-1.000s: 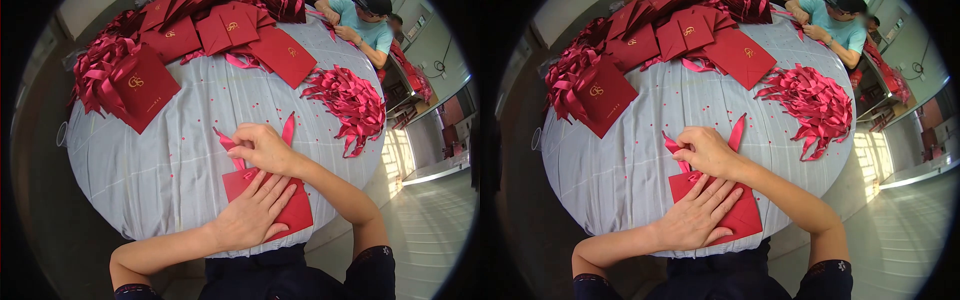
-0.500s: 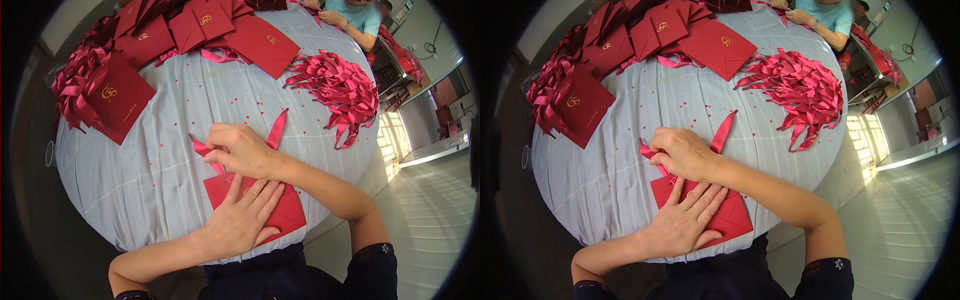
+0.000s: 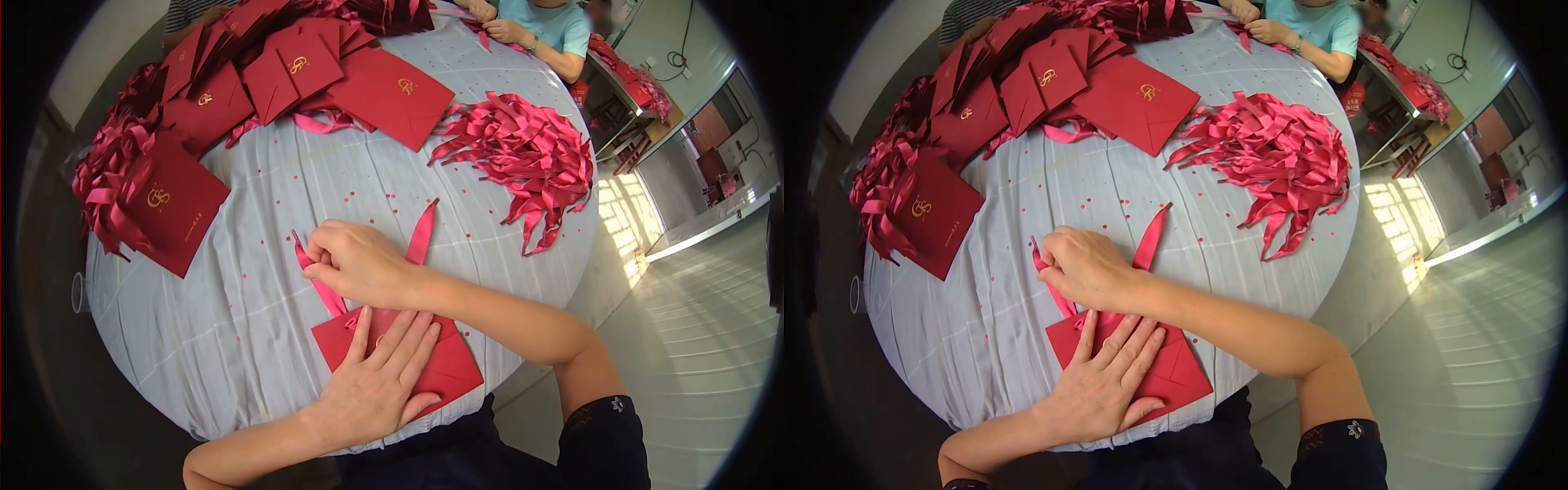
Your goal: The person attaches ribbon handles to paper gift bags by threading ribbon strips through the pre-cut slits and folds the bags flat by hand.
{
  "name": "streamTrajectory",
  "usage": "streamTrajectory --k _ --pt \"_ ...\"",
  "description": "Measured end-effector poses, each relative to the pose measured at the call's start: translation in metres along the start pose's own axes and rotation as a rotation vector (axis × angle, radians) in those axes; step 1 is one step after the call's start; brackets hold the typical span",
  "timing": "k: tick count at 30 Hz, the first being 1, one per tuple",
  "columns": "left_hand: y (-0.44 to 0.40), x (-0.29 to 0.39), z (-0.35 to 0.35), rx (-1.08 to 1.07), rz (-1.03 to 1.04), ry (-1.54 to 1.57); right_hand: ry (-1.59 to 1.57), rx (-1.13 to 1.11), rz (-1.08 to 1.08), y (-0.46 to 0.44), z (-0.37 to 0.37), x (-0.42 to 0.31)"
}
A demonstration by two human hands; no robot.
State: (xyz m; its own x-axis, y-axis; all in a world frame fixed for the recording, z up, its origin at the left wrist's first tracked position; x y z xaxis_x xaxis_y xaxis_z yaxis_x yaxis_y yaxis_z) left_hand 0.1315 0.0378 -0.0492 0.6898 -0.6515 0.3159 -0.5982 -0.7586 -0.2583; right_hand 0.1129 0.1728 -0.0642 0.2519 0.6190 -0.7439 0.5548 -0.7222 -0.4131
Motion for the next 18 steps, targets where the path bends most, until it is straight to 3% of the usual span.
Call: streamTrajectory --k 5,13,15,17,18 --pt "0.001 -0.001 0.001 0.005 -0.01 0.011 0.049 0.149 0.033 -0.003 -0.006 0.005" --pt "0.001 -0.002 -0.002 0.046 -0.026 0.052 -0.066 0.127 0.054 -0.012 -0.02 0.007" --pt "0.001 -0.002 -0.003 0.051 -0.031 0.059 -0.001 0.317 -0.096 -0.018 -0.053 -0.002" --pt "0.002 -0.002 -0.003 0.063 -0.034 0.071 0.34 0.279 0.008 -0.018 -0.092 -0.01" --pt "0.002 -0.002 -0.003 0.069 -0.034 0.07 0.347 0.275 0.003 -0.012 -0.109 -0.014"
Point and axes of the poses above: each hand's wrist, its own y-axis away from the middle knuckle, its own z-axis out of the palm, x = y × z, the point moved 7 cm from there along -y, towards the middle knuckle, and after that the axes turned 10 degrees about x, right-handed, at the moved point
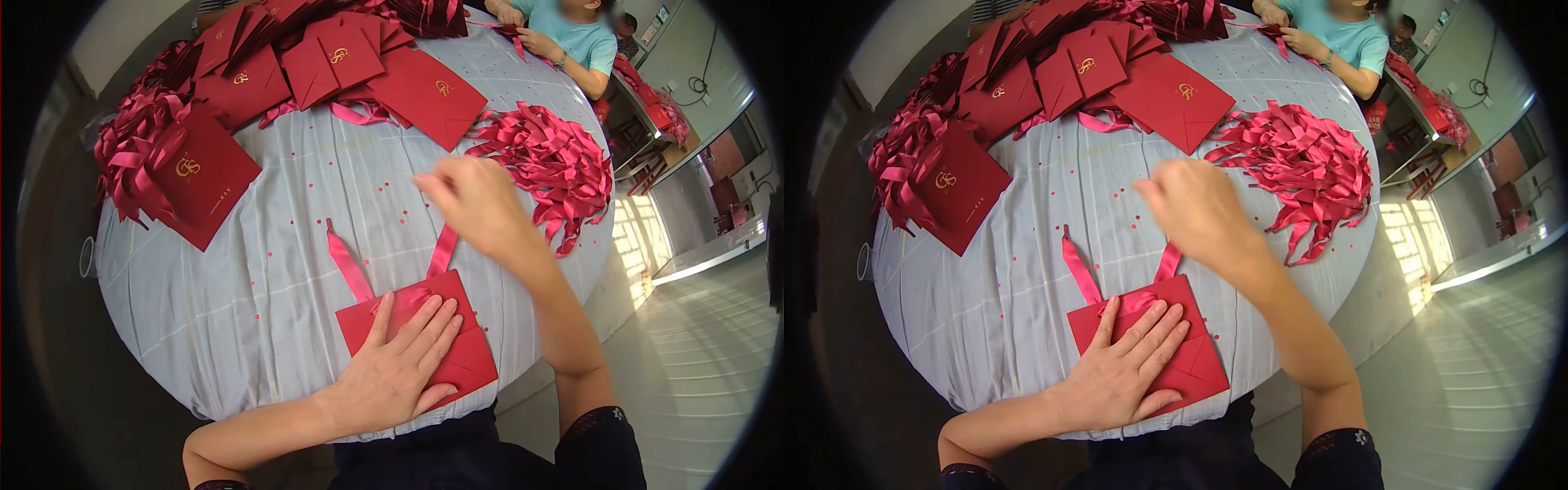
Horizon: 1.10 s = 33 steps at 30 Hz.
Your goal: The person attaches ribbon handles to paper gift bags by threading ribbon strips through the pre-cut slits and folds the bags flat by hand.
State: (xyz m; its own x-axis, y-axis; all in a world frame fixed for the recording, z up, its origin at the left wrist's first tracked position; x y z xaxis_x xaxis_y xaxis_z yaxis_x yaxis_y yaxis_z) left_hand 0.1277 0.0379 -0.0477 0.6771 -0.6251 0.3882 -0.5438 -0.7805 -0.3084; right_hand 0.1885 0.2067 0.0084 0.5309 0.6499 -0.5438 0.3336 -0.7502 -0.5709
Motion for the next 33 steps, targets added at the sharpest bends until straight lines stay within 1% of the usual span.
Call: streamTrajectory --k 2,3,5,6,8,9,10,12,13,14,16,17,19,23,25,26,28,29,31,33 --pt "0.001 0.0 -0.001 0.011 0.007 0.006 0.515 -0.361 0.177 0.013 -0.006 0.026" --pt "0.001 0.0 -0.001 0.013 0.008 0.006 0.524 -0.36 0.176 0.017 -0.007 0.027" --pt "0.001 0.001 -0.001 0.017 0.013 0.01 0.435 -0.427 0.227 0.031 0.003 0.038" --pt "0.001 0.001 -0.001 0.018 0.013 0.007 0.44 -0.424 0.229 0.035 0.008 0.042" --pt "0.001 0.001 -0.002 0.028 0.021 0.002 0.017 -0.315 0.284 0.033 0.024 0.042" --pt "0.002 0.0 0.001 -0.01 0.012 0.004 -0.043 -0.344 0.299 0.035 0.031 0.042" --pt "0.003 -0.002 0.004 -0.046 0.0 0.006 -0.035 -0.341 0.29 0.034 0.036 0.041" --pt "0.002 -0.002 0.004 -0.038 0.0 -0.001 -0.346 -0.299 0.369 0.033 0.047 0.035" --pt "0.003 -0.002 0.005 -0.043 -0.001 -0.005 -0.282 -0.3 0.35 0.031 0.049 0.033" --pt "0.004 -0.002 0.004 -0.04 -0.003 -0.006 -0.282 -0.302 0.347 0.032 0.053 0.032" --pt "0.003 -0.001 0.004 -0.032 0.005 -0.012 -0.132 -0.19 0.2 0.032 0.052 0.03" --pt "0.003 -0.001 0.004 -0.026 0.013 -0.014 -0.125 -0.185 0.195 0.034 0.053 0.031" --pt "0.003 -0.001 0.003 -0.018 0.007 -0.008 -0.067 -0.098 0.093 0.034 0.048 0.027" --pt "0.002 -0.001 -0.005 -0.017 -0.013 0.034 -0.082 -0.069 0.136 0.036 0.046 0.027" --pt "0.0 -0.007 -0.026 0.051 -0.045 0.111 -0.026 -0.072 0.131 0.036 0.046 0.027" --pt "0.0 -0.014 -0.038 0.063 -0.089 0.078 -0.039 -0.075 0.146 0.037 0.046 0.029" --pt "0.002 -0.039 -0.055 0.111 -0.179 -0.007 -0.015 -0.047 0.055 0.037 0.046 0.027" --pt "0.004 -0.05 -0.056 0.096 -0.19 -0.012 -0.012 -0.041 0.035 0.036 0.046 0.026" --pt "0.008 -0.082 -0.048 0.022 -0.3 -0.172 -0.018 -0.052 0.047 0.035 0.047 0.026" --pt "0.004 -0.099 -0.042 -0.018 -0.289 -0.171 -0.008 -0.063 0.054 0.035 0.046 0.026"
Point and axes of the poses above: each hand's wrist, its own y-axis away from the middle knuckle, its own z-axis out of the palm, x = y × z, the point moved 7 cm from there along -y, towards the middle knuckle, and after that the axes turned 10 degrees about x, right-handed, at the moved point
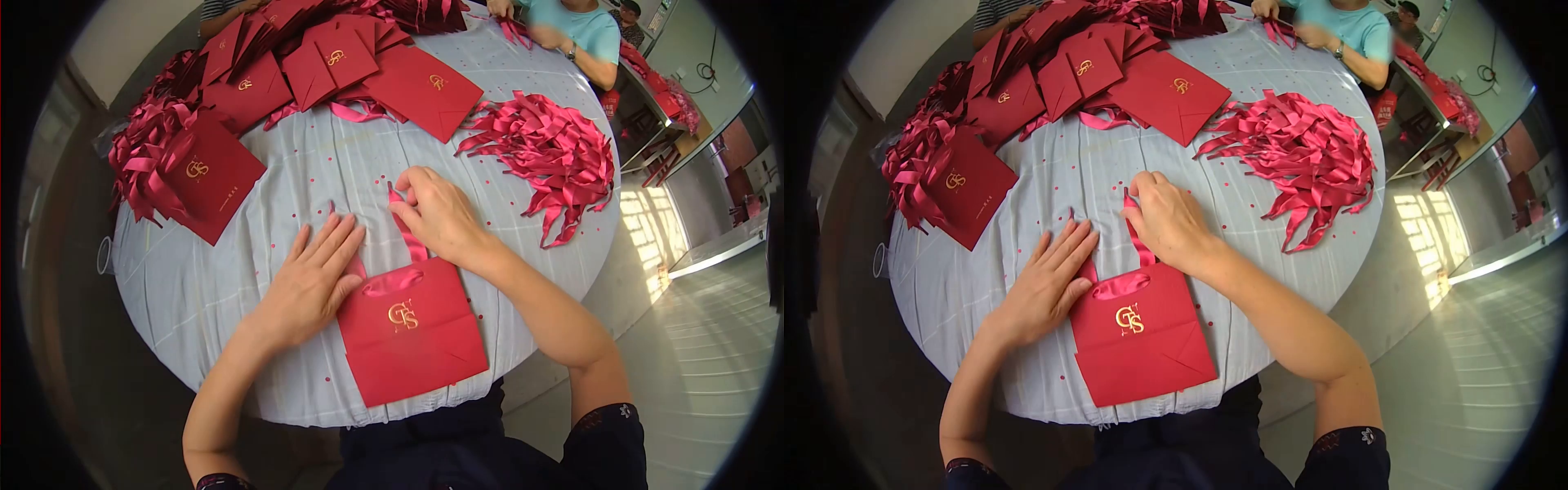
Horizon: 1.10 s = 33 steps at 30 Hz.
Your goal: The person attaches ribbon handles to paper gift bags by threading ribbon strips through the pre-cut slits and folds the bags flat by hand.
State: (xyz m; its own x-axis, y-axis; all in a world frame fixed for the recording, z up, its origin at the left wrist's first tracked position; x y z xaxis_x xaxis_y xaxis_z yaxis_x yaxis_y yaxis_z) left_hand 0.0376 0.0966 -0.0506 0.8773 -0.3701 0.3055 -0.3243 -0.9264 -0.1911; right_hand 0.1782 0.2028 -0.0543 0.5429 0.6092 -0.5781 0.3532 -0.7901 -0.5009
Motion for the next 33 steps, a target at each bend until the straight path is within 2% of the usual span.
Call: streamTrajectory --k 3,5,6,9,13,15,18,22,27,31,33 --pt "-0.009 0.0 0.001 -0.027 0.006 0.026 -0.003 -0.016 -0.018 0.001 0.001 0.001" --pt "-0.013 0.006 -0.009 0.101 0.057 0.013 -0.015 -0.018 -0.015 0.001 0.0 0.001" --pt "-0.015 0.009 -0.01 0.095 0.063 0.012 -0.025 -0.024 -0.013 0.002 0.0 0.001" --pt "-0.023 0.02 -0.021 0.224 0.014 0.192 -0.086 0.021 -0.025 0.002 -0.003 0.001" --pt "-0.024 0.035 -0.016 0.2 0.027 0.267 -0.093 0.003 0.009 0.001 -0.007 0.003" --pt "-0.024 0.024 -0.009 0.084 -0.104 0.317 -0.116 0.014 0.01 0.001 -0.008 0.004" --pt "-0.021 0.014 -0.005 0.023 -0.178 0.452 -0.113 0.018 -0.002 0.002 -0.01 0.001" --pt "-0.022 0.014 -0.005 0.0 -0.206 0.403 -0.132 0.046 -0.033 0.002 -0.016 -0.007" --pt "-0.021 0.005 0.008 -0.064 -0.418 0.444 -0.173 0.019 -0.088 0.004 -0.018 -0.016" --pt "-0.015 0.007 0.007 0.029 -0.399 0.455 -0.191 0.003 -0.139 0.006 -0.016 -0.022" --pt "-0.013 0.015 -0.003 0.185 -0.248 0.409 -0.24 -0.055 -0.119 0.006 -0.012 -0.022"
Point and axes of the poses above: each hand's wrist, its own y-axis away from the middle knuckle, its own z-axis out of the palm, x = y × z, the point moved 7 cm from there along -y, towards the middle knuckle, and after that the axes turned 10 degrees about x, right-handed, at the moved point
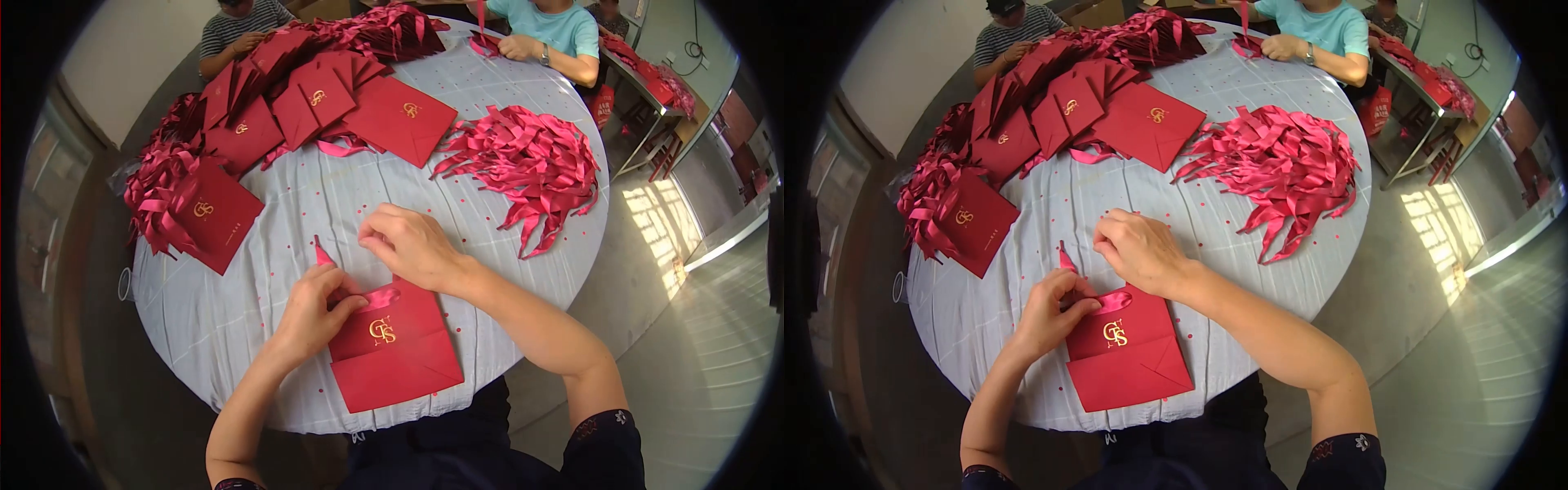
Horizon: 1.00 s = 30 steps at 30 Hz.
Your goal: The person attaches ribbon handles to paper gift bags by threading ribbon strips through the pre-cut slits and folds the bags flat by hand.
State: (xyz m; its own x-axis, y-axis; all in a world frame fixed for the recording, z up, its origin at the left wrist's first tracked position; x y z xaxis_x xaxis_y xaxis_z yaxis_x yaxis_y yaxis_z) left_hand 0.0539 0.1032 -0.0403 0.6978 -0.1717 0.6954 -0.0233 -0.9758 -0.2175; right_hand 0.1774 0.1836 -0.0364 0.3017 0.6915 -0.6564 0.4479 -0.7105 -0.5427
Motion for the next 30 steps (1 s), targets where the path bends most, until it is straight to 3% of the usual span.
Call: streamTrajectory --k 4,6,7,9,13,15,19,22,24,28,30 --pt "0.006 0.04 -0.016 0.117 0.251 -0.152 -0.067 -0.095 0.013 -0.012 0.009 -0.001" --pt "0.009 0.043 -0.017 0.139 0.293 -0.157 0.024 -0.354 0.026 -0.016 0.026 -0.002" --pt "0.009 0.043 -0.017 0.139 0.274 -0.133 0.026 -0.346 0.029 -0.023 0.02 -0.011" --pt "0.008 0.046 -0.018 0.133 0.273 -0.109 -0.029 -0.761 0.303 -0.016 0.029 -0.022" --pt "0.015 0.048 -0.019 0.164 0.305 -0.157 -0.164 -0.817 0.506 -0.006 0.059 0.0" --pt "0.011 0.048 -0.016 0.175 0.302 -0.157 -0.381 -0.961 0.642 0.008 0.08 0.018" --pt "0.009 0.056 -0.013 0.179 0.367 -0.154 -0.667 -0.841 0.794 0.007 0.075 0.009" --pt "0.008 0.055 -0.012 0.195 0.342 -0.092 -0.6 -0.639 0.742 0.003 0.059 0.006" --pt "0.007 0.048 -0.01 0.167 0.251 -0.073 -0.527 -0.645 0.706 0.005 0.062 0.011" --pt "0.004 0.044 -0.007 0.13 0.228 -0.062 -0.396 -0.529 0.485 -0.002 0.068 0.02" --pt "0.002 0.038 -0.006 0.101 0.103 -0.003 -0.268 -0.441 0.236 -0.009 0.063 0.014"
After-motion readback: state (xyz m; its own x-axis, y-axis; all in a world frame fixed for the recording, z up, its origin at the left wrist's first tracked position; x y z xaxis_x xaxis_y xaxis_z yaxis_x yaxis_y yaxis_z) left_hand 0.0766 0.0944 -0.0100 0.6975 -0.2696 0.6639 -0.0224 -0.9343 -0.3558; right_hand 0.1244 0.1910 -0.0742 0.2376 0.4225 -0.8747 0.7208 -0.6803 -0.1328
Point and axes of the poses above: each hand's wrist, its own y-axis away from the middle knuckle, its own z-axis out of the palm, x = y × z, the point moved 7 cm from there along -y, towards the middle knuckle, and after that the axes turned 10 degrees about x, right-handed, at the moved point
